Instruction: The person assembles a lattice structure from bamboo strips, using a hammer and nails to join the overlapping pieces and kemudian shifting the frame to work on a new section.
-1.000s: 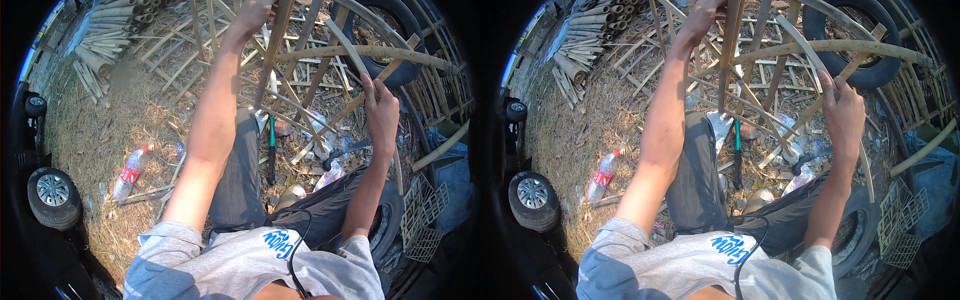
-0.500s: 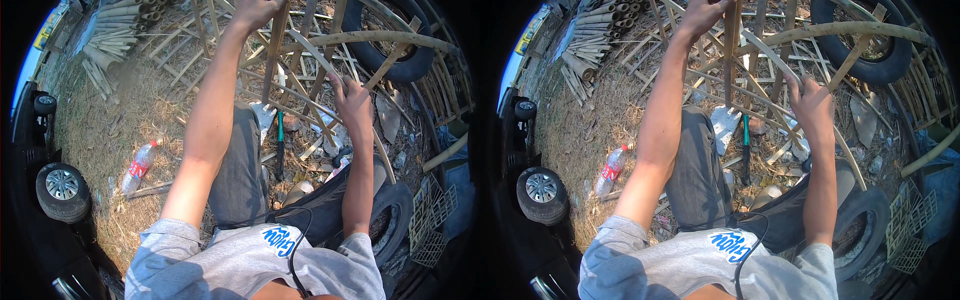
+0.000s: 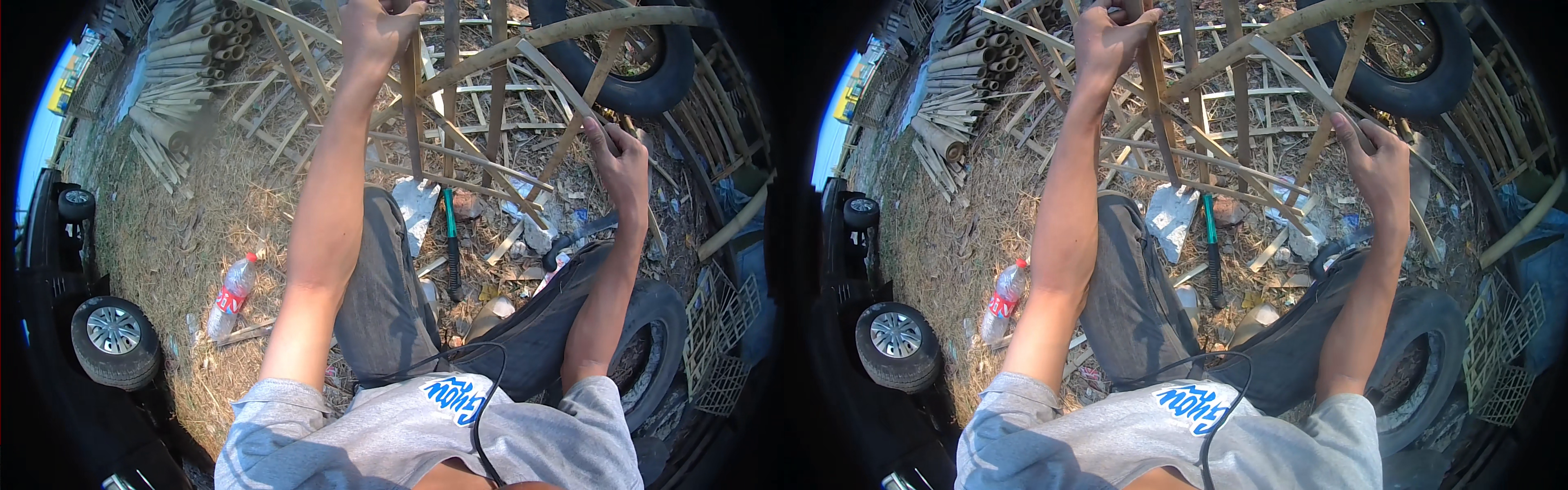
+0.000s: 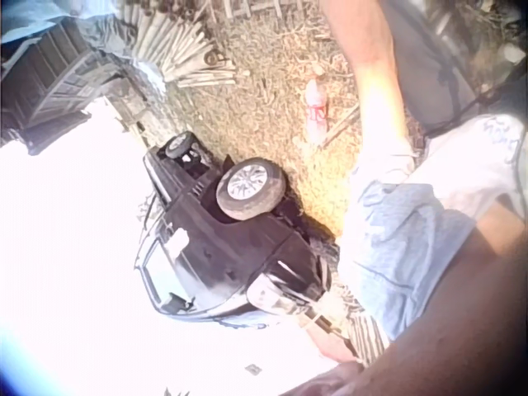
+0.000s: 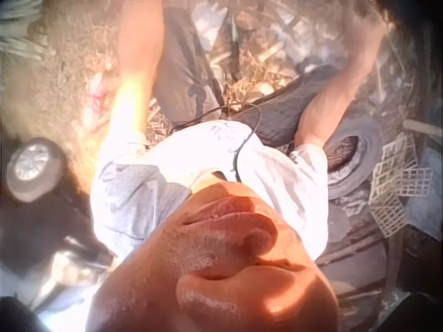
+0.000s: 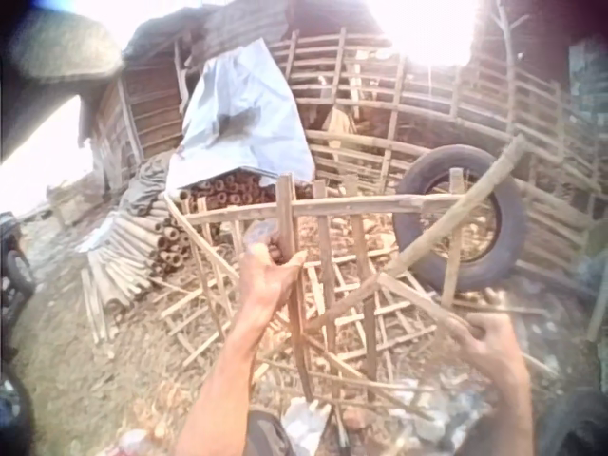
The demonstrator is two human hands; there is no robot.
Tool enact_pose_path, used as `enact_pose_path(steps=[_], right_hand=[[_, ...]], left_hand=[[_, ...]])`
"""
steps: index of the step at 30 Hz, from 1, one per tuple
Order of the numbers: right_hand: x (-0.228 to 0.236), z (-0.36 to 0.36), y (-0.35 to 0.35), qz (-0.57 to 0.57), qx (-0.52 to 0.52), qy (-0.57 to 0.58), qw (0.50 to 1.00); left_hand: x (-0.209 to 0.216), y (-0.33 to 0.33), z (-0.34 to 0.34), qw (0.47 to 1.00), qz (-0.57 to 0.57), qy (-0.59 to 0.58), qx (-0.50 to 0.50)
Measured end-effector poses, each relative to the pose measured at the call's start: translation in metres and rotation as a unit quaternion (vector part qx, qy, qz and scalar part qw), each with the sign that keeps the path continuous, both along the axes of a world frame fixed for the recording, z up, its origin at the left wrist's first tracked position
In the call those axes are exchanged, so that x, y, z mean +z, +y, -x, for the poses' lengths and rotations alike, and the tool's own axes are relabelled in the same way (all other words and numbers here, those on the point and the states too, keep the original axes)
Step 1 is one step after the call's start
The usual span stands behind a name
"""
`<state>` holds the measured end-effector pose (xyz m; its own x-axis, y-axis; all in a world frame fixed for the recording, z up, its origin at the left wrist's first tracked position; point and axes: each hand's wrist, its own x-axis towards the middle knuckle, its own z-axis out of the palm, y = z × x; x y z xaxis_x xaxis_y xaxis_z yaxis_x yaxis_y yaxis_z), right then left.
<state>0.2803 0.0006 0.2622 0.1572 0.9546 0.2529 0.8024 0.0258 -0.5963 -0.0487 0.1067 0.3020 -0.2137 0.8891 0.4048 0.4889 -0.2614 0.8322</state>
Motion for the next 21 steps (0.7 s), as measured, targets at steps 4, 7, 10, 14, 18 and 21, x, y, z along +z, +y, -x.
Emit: enact_pose_path(steps=[4,7,10,14,18,21], right_hand=[[-0.009,-0.023,0.005,0.03,0.017,0.027,0.999],[-0.003,-0.025,0.002,0.028,-0.002,-0.016,0.999],[-0.008,-0.012,0.004,-0.073,-0.015,0.01,0.997],[-0.004,0.008,0.006,-0.081,-0.077,-0.047,0.993],[-0.007,0.017,0.011,-0.16,-0.094,-0.051,0.981],[-0.014,0.014,0.019,-0.209,-0.065,-0.068,0.973]], left_hand=[[-0.026,0.02,0.01,0.991,-0.109,0.073,0.001],[-0.019,0.013,0.006,0.999,-0.038,0.008,0.027],[-0.019,0.017,0.01,0.999,-0.031,0.012,0.033],[-0.016,0.013,0.01,0.999,0.01,0.005,0.031],[-0.007,0.004,0.0,0.999,0.046,-0.001,0.023],[-0.003,0.0,-0.004,0.998,0.016,0.006,0.062]])
